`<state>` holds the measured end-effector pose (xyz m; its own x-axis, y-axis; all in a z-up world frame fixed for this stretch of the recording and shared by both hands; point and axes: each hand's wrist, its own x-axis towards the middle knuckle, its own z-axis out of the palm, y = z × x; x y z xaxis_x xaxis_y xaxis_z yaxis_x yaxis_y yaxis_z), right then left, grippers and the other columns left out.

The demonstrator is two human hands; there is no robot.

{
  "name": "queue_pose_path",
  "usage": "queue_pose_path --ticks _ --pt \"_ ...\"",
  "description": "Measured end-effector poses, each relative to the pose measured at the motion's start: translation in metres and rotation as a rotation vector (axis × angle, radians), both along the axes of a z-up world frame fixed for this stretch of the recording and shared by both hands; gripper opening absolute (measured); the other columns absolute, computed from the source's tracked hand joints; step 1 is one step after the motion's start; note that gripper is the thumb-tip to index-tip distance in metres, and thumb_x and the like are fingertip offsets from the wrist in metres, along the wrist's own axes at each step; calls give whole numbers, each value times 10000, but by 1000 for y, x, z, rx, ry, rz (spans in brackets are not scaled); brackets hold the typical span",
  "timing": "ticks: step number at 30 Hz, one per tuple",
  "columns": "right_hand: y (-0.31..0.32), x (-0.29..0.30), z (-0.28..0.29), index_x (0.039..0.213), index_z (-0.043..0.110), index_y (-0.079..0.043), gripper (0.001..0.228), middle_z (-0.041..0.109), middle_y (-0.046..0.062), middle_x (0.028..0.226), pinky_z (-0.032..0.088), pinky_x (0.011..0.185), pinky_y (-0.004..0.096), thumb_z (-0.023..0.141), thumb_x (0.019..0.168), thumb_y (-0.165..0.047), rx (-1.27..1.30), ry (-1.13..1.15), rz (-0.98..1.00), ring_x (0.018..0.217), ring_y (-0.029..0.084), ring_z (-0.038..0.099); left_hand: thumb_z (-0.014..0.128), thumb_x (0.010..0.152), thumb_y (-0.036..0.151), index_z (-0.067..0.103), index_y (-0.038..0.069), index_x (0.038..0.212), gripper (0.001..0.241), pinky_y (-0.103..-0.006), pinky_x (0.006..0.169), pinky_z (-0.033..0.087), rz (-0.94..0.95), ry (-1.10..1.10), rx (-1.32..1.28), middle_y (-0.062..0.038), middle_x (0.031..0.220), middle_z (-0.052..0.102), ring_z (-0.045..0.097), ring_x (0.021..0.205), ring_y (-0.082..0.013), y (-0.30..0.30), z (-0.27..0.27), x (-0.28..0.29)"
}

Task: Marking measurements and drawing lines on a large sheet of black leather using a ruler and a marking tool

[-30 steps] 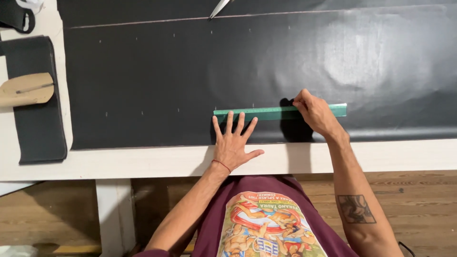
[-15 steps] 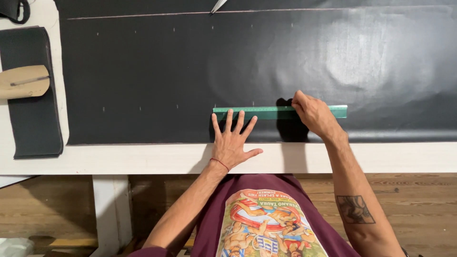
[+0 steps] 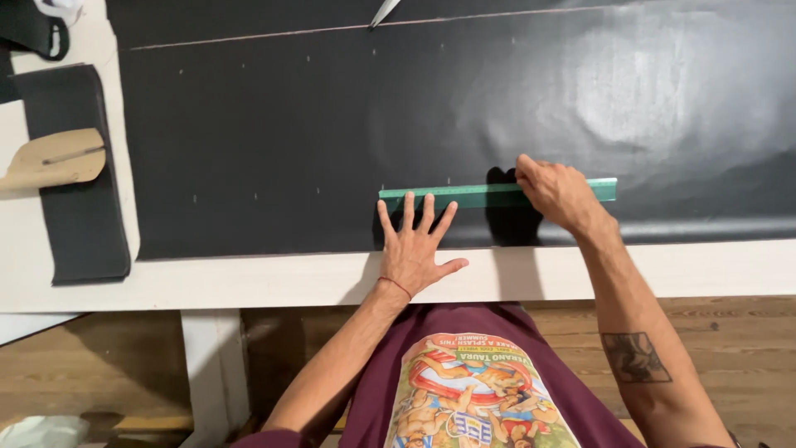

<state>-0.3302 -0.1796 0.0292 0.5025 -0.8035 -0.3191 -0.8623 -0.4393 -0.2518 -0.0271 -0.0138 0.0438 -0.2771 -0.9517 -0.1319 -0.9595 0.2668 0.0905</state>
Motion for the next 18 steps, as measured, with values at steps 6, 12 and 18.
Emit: queue_pose_path --ticks 6,12,18 --pt "1 8 18 1255 567 -201 124 831 147 1012 688 859 656 620 1168 -271 -3 41 18 934 524 848 548 911 980 330 340 1859 1164 -987 1298 132 -10 -18 3 -165 1809 495 372 1697 -531 0 -1 2" --pt "-2 7 11 1271 590 -214 136 827 152 992 687 844 655 631 1160 -283 27 36 30 923 516 844 539 916 979 310 330 1864 1172 -988 1298 121 -11 -28 16 -173 1817 472 352 1701 -533 1 1 2" --pt "-7 -27 -4 1425 712 -145 251 822 270 1232 580 951 712 723 1199 -254 126 -497 -411 1189 594 739 535 895 987 327 340 1862 1182 -976 1306 80 -5 25 27 -158 1832 478 339 1722 -510 4 -2 4"
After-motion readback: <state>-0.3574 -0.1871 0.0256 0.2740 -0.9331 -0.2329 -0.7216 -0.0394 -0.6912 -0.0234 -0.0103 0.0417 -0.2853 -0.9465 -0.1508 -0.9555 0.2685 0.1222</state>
